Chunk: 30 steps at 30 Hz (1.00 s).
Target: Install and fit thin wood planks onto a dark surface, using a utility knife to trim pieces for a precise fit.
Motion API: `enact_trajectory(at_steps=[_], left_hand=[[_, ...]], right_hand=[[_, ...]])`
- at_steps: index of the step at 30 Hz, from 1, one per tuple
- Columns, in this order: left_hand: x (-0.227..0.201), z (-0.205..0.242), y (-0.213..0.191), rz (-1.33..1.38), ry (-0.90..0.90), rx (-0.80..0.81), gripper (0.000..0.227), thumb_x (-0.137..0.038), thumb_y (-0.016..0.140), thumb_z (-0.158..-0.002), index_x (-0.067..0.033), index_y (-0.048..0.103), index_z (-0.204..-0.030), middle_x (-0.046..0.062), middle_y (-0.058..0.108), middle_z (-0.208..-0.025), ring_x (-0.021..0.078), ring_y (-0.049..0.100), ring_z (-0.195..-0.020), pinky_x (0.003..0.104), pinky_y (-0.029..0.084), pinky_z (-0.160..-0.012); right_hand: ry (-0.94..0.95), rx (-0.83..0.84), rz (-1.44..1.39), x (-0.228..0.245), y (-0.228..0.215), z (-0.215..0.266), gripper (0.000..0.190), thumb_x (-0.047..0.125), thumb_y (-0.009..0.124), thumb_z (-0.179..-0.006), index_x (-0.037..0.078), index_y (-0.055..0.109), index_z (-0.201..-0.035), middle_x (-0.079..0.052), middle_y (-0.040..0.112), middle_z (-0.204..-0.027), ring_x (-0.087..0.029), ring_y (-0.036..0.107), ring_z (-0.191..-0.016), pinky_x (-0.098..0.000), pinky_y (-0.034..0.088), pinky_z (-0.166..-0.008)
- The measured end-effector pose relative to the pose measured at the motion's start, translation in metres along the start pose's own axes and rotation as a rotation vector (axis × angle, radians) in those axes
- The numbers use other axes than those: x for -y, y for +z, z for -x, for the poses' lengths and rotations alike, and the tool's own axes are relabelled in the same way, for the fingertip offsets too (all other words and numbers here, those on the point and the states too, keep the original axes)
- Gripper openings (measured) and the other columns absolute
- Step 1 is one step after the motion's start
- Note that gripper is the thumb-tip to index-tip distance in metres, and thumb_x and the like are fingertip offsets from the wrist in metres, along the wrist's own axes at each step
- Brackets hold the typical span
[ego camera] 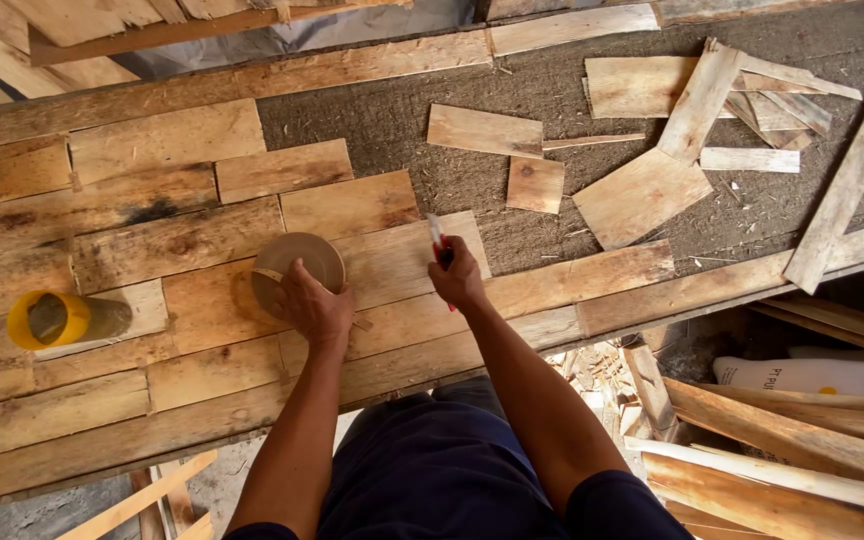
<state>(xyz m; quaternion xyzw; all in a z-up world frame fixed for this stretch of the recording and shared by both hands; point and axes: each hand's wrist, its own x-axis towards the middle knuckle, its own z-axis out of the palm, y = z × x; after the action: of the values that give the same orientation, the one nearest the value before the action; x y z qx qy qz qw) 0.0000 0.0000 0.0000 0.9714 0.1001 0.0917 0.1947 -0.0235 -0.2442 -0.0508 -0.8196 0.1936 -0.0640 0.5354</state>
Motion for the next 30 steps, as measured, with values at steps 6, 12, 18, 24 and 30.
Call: enact_trajectory(at_steps=[6, 12, 18, 24, 30], left_hand=[[-0.005, 0.006, -0.006, -0.052, -0.020, 0.086, 0.094, -0.032, 0.092, -0.064, -0.0062, 0.045, -0.142, 0.020, 0.054, -0.131, 0.0407, 0.048, -0.123, 0.058, 0.034, -0.101], [-0.003, 0.019, 0.011, -0.136, 0.009, -0.008, 0.078, -0.028, 0.087, -0.075, -0.0078, 0.049, -0.141, 0.019, 0.054, -0.136, 0.0404, 0.049, -0.125, 0.056, 0.039, -0.106], [-0.045, 0.058, 0.005, -0.043, 0.232, -0.122, 0.067, -0.033, 0.084, -0.077, -0.0051, 0.059, -0.133, 0.025, 0.051, -0.142, 0.0474, 0.045, -0.130, 0.060, 0.037, -0.106], [-0.081, 0.109, 0.026, 0.150, 0.486, 0.231, 0.048, -0.026, 0.074, -0.085, -0.0004, 0.065, -0.124, 0.023, 0.046, -0.154, 0.0419, 0.043, -0.141, 0.049, 0.036, -0.117], [-0.093, 0.133, 0.025, 0.120, 0.569, 0.334, 0.060, -0.032, 0.075, -0.086, 0.0039, 0.062, -0.132, 0.026, 0.041, -0.155, 0.0442, 0.035, -0.145, 0.047, 0.029, -0.121]], right_hand=[[0.171, -0.078, 0.057, -0.035, -0.062, -0.015, 0.029, 0.022, 0.080, -0.086, 0.009, 0.069, -0.109, -0.007, 0.067, -0.081, -0.017, 0.060, -0.071, -0.0340, 0.053, -0.066], [0.287, -0.163, -0.178, -0.056, -0.129, -0.045, 0.019, 0.012, 0.075, -0.086, 0.008, 0.062, -0.098, -0.003, 0.069, -0.080, -0.011, 0.065, -0.064, -0.0275, 0.057, -0.053], [-0.027, -0.275, 0.251, -0.140, -0.216, -0.095, 0.020, 0.009, 0.078, -0.088, 0.007, 0.066, -0.104, -0.006, 0.068, -0.084, -0.018, 0.063, -0.075, -0.0371, 0.055, -0.069], [0.034, 0.006, 0.834, -0.081, -0.294, -0.101, 0.031, 0.015, 0.074, -0.095, 0.018, 0.066, -0.124, -0.011, 0.059, -0.135, -0.033, 0.068, -0.106, -0.0481, 0.057, -0.089], [-0.136, 0.224, 0.874, -0.067, -0.315, -0.127, 0.055, 0.018, 0.079, -0.087, 0.021, 0.059, -0.138, -0.005, 0.046, -0.152, -0.037, 0.064, -0.113, -0.0492, 0.055, -0.090]])
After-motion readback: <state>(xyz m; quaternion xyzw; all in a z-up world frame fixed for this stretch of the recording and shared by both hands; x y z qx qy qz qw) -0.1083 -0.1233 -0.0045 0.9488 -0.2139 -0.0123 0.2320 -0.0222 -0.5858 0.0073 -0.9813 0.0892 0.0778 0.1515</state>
